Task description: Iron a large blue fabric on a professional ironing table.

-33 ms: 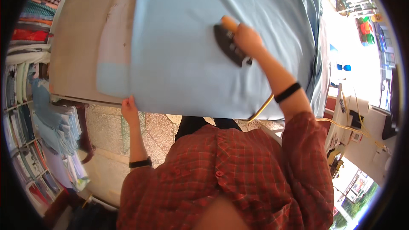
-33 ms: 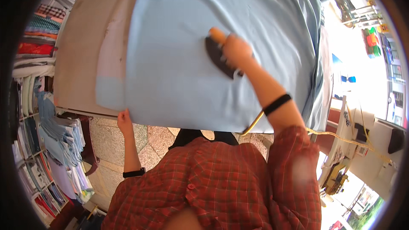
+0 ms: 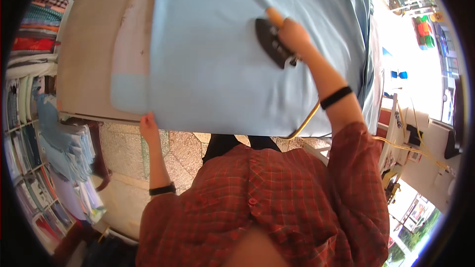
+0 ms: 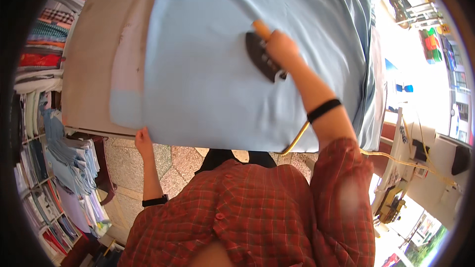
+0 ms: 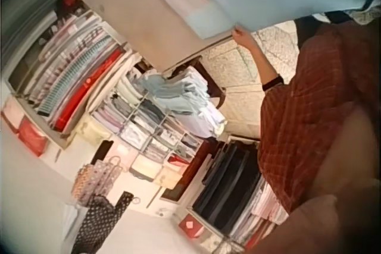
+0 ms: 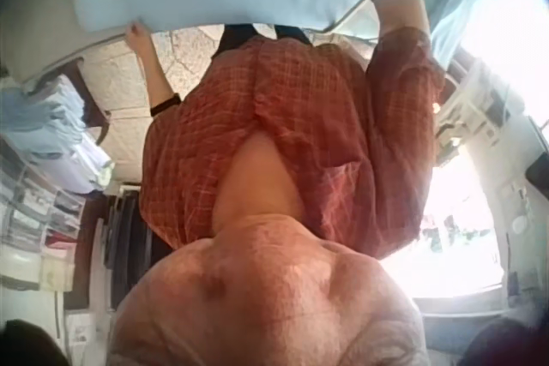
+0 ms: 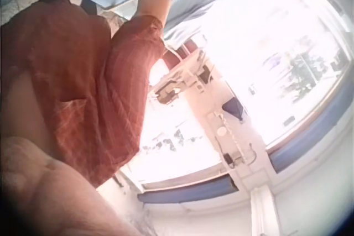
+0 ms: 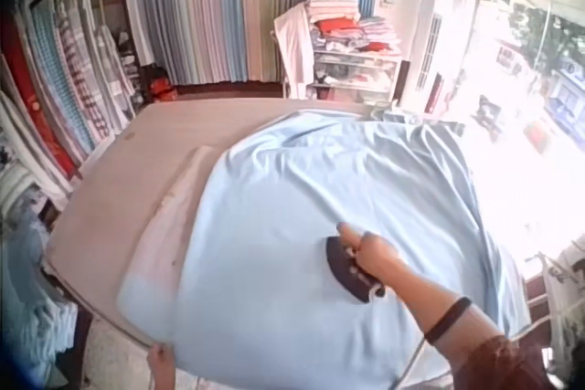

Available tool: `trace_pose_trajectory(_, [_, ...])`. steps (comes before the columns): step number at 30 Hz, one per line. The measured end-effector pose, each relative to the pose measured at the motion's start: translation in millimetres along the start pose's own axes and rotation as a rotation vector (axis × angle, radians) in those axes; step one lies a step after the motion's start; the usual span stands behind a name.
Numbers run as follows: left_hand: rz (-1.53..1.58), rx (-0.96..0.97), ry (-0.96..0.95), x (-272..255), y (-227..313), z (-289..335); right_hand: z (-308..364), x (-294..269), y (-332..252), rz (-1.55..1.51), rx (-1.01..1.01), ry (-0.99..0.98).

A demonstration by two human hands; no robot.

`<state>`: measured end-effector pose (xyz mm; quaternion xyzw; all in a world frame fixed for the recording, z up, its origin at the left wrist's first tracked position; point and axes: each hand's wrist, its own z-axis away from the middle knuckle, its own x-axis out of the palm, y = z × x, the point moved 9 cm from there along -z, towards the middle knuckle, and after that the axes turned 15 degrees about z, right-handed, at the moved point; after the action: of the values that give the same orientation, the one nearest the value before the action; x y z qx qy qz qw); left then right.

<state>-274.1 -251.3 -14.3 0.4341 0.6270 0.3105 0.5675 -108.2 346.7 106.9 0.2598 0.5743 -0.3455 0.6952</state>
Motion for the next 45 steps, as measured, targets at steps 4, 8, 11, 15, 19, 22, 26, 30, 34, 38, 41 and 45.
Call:
trace_pose_trajectory(4, [0.011, -0.291, -0.161, 20.5, -0.8, -11.2, -47.4, -5.6, 85.2, -0.06, 0.161, -0.079])
trace_pose_trajectory(8, [0.078, -0.186, -0.16, 21.7, 23.2, -6.9, 6.1, 12.1, 74.2, 0.058, -0.101, -0.007])
trace_pose_trajectory(11, [-0.057, -0.154, -0.124, 16.8, 27.2, -4.1, 112.3, 40.8, 44.7, 0.099, -0.182, -0.324])
trace_pose_trajectory(15, [-0.042, -0.093, -0.071, 17.9, 16.1, -6.5, 240.3, 84.5, 26.5, 0.268, -0.556, -0.395])
trace_pose_trajectory(19, [0.01, -0.133, -0.107, 21.1, 8.4, -14.7, 261.0, 83.2, 49.0, 0.271, -0.488, -0.588])
trace_pose_trajectory(22, [-0.113, -0.141, -0.156, 24.1, 17.4, -15.6, 206.9, 72.2, 92.2, 0.232, -0.27, -0.424])
trace_pose_trajectory(26, [-0.205, -0.09, -0.125, 27.5, 24.1, -13.2, 109.8, 28.7, 179.9, 0.153, 0.168, -0.098])
trace_pose_trajectory(30, [-0.199, -0.056, -0.08, 38.4, 30.6, -11.2, 15.7, 12.2, 288.8, 0.055, 0.344, 0.116])
trace_pose_trajectory(34, [-0.123, -0.011, -0.054, 34.3, 35.6, -8.7, -6.4, 2.1, 308.9, -0.126, 0.464, -0.085])
trace_pose_trajectory(38, [-0.209, 0.026, -0.055, 29.4, 39.6, -6.5, 40.8, 8.7, 243.5, -0.09, 0.304, -0.153])
trace_pose_trajectory(41, [-0.279, -0.031, -0.081, 26.2, 35.9, -7.1, 109.9, 31.0, 180.7, 0.058, 0.01, -0.174])
trace_pose_trajectory(45, [-0.294, 0.048, -0.036, 8.6, 46.7, -8.6, 181.7, 47.0, 115.0, -0.063, -0.11, -0.426])
